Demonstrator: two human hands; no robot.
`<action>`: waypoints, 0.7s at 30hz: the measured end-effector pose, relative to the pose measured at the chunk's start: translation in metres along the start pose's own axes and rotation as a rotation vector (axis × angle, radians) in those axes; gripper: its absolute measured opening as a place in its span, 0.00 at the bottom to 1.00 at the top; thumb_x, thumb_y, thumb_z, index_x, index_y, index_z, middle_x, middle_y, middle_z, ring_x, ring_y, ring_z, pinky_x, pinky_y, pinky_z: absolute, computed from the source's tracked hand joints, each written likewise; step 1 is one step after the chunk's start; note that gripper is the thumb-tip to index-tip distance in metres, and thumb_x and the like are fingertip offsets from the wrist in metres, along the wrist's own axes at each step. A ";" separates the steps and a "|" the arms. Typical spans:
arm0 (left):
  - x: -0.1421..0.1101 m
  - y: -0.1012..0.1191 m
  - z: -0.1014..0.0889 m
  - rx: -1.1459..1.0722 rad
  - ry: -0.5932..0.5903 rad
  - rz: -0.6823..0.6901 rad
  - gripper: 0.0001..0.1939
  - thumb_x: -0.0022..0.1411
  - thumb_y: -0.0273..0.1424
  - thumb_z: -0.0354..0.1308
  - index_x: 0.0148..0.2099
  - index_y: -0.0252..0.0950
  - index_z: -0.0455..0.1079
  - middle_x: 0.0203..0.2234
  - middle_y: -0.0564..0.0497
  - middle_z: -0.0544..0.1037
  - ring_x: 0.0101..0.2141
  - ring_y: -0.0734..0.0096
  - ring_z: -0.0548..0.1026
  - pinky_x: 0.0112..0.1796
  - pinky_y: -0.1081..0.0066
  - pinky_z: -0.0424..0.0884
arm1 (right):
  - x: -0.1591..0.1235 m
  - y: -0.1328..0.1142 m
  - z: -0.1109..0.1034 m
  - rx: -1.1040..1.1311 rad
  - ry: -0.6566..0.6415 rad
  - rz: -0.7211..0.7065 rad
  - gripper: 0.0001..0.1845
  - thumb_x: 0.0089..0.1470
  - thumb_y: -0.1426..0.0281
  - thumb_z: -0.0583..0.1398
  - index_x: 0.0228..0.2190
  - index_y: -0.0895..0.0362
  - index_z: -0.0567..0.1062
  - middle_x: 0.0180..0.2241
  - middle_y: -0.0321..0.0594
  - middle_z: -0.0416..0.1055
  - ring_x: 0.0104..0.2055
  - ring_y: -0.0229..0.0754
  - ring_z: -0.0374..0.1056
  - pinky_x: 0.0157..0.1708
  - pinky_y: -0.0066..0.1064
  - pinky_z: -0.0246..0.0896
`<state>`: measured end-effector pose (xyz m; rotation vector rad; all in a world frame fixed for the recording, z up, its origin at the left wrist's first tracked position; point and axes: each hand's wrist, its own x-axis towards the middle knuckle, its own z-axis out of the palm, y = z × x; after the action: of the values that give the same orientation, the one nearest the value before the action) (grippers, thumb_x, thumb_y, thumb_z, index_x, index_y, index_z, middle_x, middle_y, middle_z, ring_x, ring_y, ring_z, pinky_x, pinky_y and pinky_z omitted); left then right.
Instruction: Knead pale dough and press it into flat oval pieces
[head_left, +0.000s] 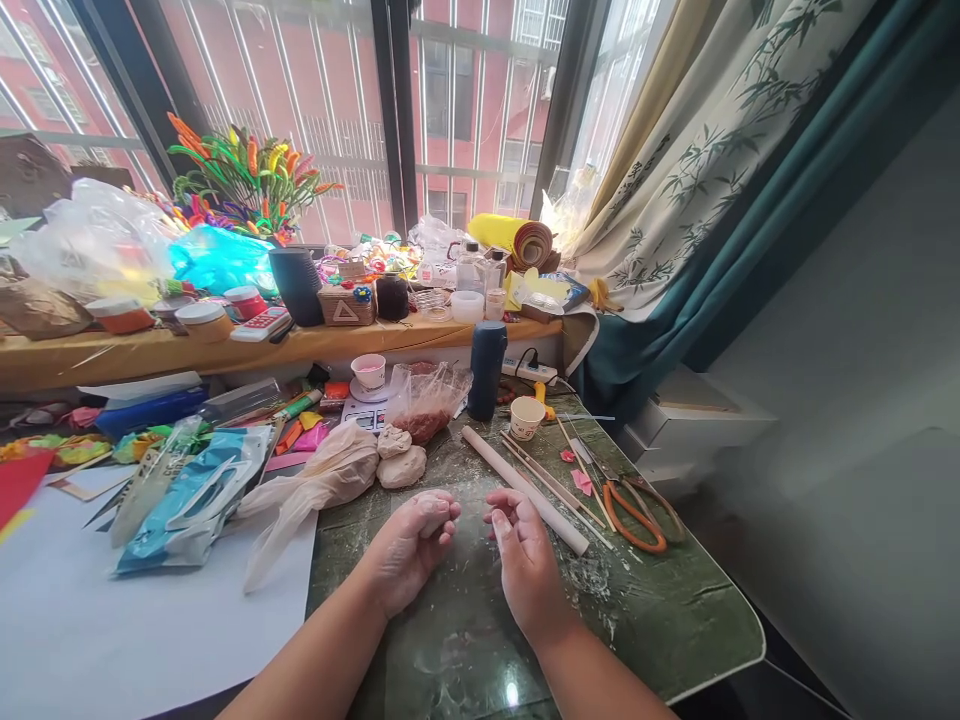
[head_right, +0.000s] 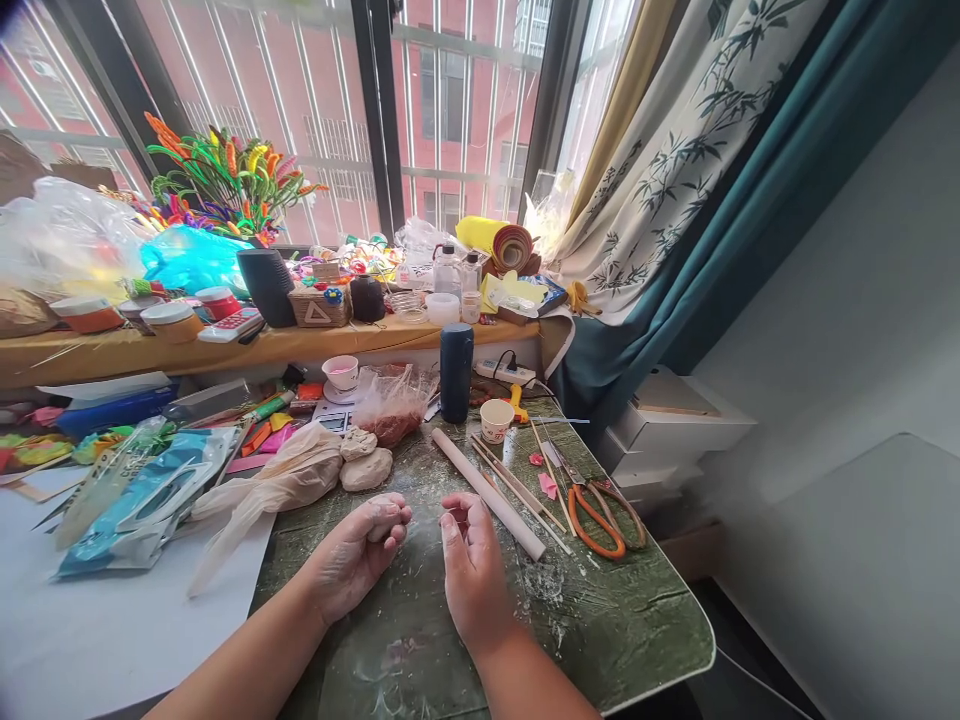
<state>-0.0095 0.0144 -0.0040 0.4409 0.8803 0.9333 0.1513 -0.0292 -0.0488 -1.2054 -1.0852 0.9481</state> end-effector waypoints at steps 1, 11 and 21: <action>0.001 0.000 -0.001 -0.014 0.001 0.010 0.08 0.54 0.21 0.65 0.37 0.32 0.71 0.29 0.51 0.77 0.22 0.83 0.72 0.23 0.85 0.71 | 0.000 -0.001 0.000 0.005 0.001 0.012 0.16 0.64 0.55 0.57 0.46 0.52 0.73 0.44 0.42 0.73 0.45 0.47 0.70 0.47 0.39 0.66; 0.005 0.001 -0.001 0.149 0.049 0.242 0.11 0.53 0.30 0.67 0.33 0.36 0.66 0.24 0.57 0.69 0.20 0.82 0.63 0.21 0.83 0.61 | 0.005 0.003 0.001 0.126 0.017 0.149 0.18 0.58 0.53 0.63 0.43 0.53 0.76 0.43 0.42 0.75 0.45 0.48 0.71 0.46 0.40 0.67; -0.016 -0.012 0.005 1.003 -0.246 0.696 0.32 0.51 0.29 0.71 0.59 0.46 0.74 0.61 0.43 0.73 0.66 0.42 0.58 0.67 0.44 0.41 | 0.006 -0.027 0.023 0.774 -0.182 0.556 0.26 0.57 0.46 0.57 0.41 0.54 0.77 0.36 0.45 0.80 0.40 0.51 0.77 0.36 0.40 0.72</action>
<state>-0.0038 -0.0053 -0.0022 1.7713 0.9360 0.9667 0.1306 -0.0221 -0.0207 -0.7698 -0.4099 1.7330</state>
